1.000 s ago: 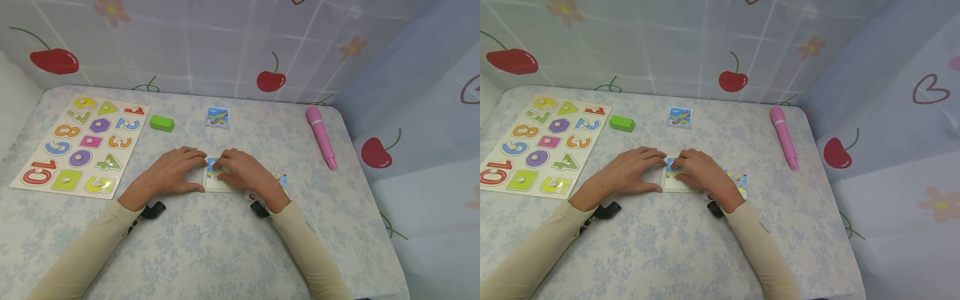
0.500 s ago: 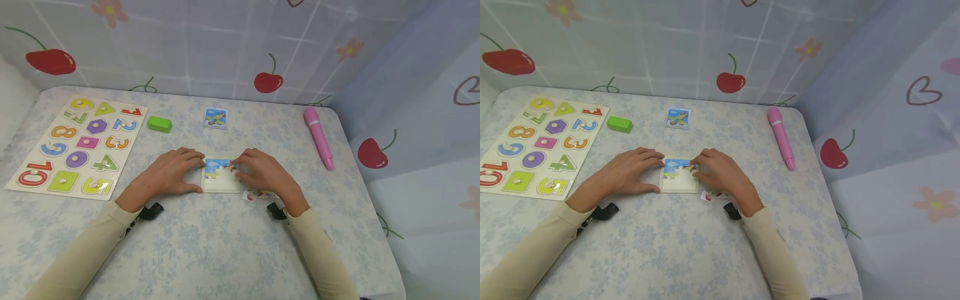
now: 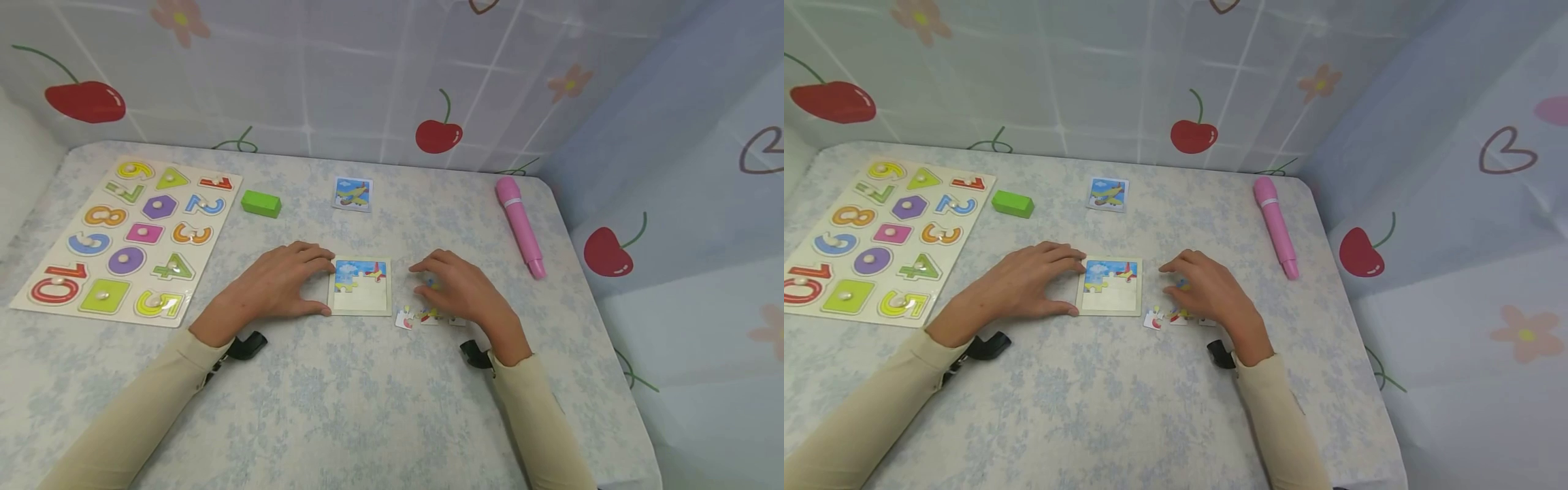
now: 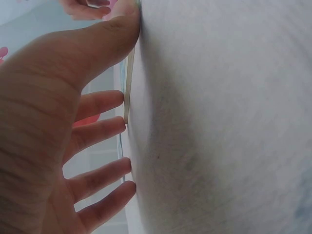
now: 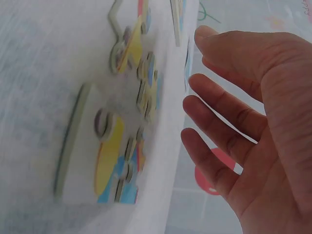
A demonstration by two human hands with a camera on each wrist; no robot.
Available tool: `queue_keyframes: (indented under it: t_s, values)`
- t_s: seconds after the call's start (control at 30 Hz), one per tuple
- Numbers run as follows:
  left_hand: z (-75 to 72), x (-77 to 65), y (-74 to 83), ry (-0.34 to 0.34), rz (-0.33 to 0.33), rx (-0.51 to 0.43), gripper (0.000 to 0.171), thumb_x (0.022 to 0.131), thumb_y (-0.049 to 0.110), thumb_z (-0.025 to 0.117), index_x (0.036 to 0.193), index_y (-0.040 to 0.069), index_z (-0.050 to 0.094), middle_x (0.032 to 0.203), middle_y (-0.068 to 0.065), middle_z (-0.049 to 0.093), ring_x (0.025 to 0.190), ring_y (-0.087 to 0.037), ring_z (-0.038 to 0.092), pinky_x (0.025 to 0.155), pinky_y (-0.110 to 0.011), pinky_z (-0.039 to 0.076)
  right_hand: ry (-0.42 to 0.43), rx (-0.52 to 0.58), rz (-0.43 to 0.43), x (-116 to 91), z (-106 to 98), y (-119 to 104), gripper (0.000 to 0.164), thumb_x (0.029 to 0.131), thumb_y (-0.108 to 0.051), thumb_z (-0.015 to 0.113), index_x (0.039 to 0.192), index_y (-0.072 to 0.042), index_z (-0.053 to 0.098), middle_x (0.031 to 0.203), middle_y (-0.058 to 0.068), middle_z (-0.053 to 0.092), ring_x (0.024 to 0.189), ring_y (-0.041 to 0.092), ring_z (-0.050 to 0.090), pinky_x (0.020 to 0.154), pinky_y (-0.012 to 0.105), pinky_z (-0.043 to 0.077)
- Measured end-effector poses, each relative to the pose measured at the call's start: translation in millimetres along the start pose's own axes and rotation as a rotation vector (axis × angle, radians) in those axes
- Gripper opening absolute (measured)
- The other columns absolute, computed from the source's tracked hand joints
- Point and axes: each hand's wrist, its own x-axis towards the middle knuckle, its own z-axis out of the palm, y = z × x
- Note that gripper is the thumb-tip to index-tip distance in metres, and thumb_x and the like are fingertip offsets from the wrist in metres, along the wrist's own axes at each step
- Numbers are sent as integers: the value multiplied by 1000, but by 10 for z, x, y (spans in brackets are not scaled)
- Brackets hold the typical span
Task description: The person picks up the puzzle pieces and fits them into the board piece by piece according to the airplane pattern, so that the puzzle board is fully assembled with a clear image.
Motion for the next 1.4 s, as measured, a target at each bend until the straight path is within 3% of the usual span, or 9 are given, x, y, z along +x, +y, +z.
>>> queue_keyframes:
  t_s: [0.2,0.63,1.17,1.4]
  values:
    - [6,-1,-6,6,4,-8,74,81,61,90,135,15,71,151,-5,62,140,-34,54,105,-55,52,-26,11,44,-102,-20,72,39,96,-24,85,132,-13,76,131,4,69,118,24,66,96,47,58]
    - [-2,6,-11,0,-3,-4,76,80,62,91,136,15,71,151,-5,61,140,-34,54,106,-55,52,-45,34,47,-229,4,212,42,92,-26,89,130,-14,77,129,3,68,119,24,64,99,48,57]
    - [17,0,-11,12,1,-8,74,81,62,90,135,15,71,150,-4,62,139,-33,55,103,-54,53,-12,-2,-13,-182,31,238,36,91,-26,90,122,-11,78,125,4,68,97,17,64,84,39,58]
    - [11,4,-4,5,-3,-14,75,80,62,91,135,15,71,151,-5,61,140,-33,54,105,-55,52,-23,-29,-4,-99,0,192,37,90,-31,90,121,-13,79,122,2,70,108,21,66,93,42,57]
